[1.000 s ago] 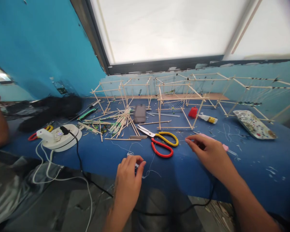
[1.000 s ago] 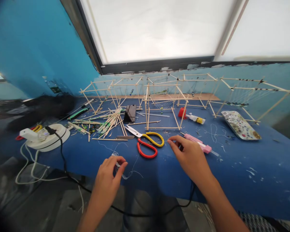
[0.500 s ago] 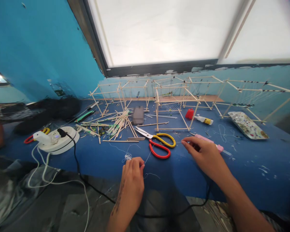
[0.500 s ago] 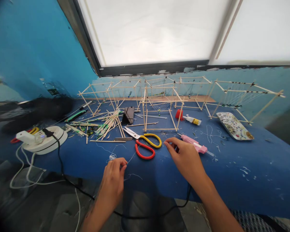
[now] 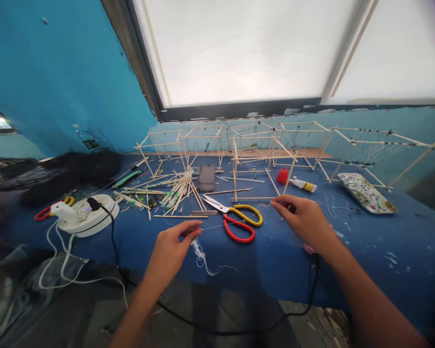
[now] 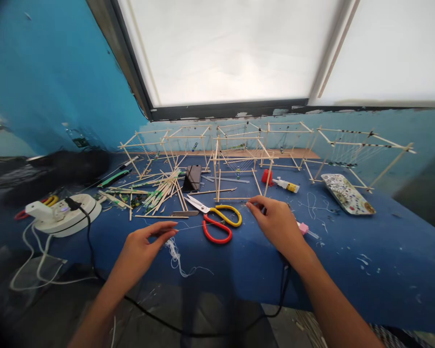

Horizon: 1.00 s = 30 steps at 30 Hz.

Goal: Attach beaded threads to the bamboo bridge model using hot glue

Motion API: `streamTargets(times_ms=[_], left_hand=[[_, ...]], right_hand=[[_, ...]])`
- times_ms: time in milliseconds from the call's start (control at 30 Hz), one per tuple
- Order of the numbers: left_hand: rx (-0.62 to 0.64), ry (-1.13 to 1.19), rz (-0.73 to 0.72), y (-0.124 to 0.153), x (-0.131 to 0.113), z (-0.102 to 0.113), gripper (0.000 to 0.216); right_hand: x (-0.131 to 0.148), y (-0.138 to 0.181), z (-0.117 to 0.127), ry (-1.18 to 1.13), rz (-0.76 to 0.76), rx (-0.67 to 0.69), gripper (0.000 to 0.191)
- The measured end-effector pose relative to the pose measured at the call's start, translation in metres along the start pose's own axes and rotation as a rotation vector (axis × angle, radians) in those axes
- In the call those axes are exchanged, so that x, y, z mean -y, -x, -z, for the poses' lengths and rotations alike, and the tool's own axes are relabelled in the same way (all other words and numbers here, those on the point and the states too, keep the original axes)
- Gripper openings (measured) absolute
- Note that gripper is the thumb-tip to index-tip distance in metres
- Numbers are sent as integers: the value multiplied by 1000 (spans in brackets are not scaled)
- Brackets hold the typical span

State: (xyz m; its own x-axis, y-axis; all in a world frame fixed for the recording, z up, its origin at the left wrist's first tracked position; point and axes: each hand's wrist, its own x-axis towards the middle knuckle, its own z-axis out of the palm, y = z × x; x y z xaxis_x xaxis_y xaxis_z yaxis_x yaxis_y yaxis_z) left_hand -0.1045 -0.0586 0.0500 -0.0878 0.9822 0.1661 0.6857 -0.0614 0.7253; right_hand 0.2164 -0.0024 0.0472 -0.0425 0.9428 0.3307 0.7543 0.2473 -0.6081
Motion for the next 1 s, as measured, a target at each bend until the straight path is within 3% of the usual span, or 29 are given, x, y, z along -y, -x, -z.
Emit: streamTargets(times_ms=[233,367,500,600,800,1000], left_hand=[[88,-22,-17,-10,0,18,24],[225,28,-6,-14,3,17,30],[403,226,161,-19,10,12,38],[470,469,327,-20,15,10,38],[535,820,465,-16,15,11,33],[484,845,495,-16,17,7,35]], right_hand=[[6,-12,13,16,34,-26,31],[5,-11,12,14,44,-22,29],[1,-10,8,16,27,9,28],[0,-11,7,16,31,13,28],[2,-11,7,17,32,32,28],[2,-9,7,-14,28,55,29]])
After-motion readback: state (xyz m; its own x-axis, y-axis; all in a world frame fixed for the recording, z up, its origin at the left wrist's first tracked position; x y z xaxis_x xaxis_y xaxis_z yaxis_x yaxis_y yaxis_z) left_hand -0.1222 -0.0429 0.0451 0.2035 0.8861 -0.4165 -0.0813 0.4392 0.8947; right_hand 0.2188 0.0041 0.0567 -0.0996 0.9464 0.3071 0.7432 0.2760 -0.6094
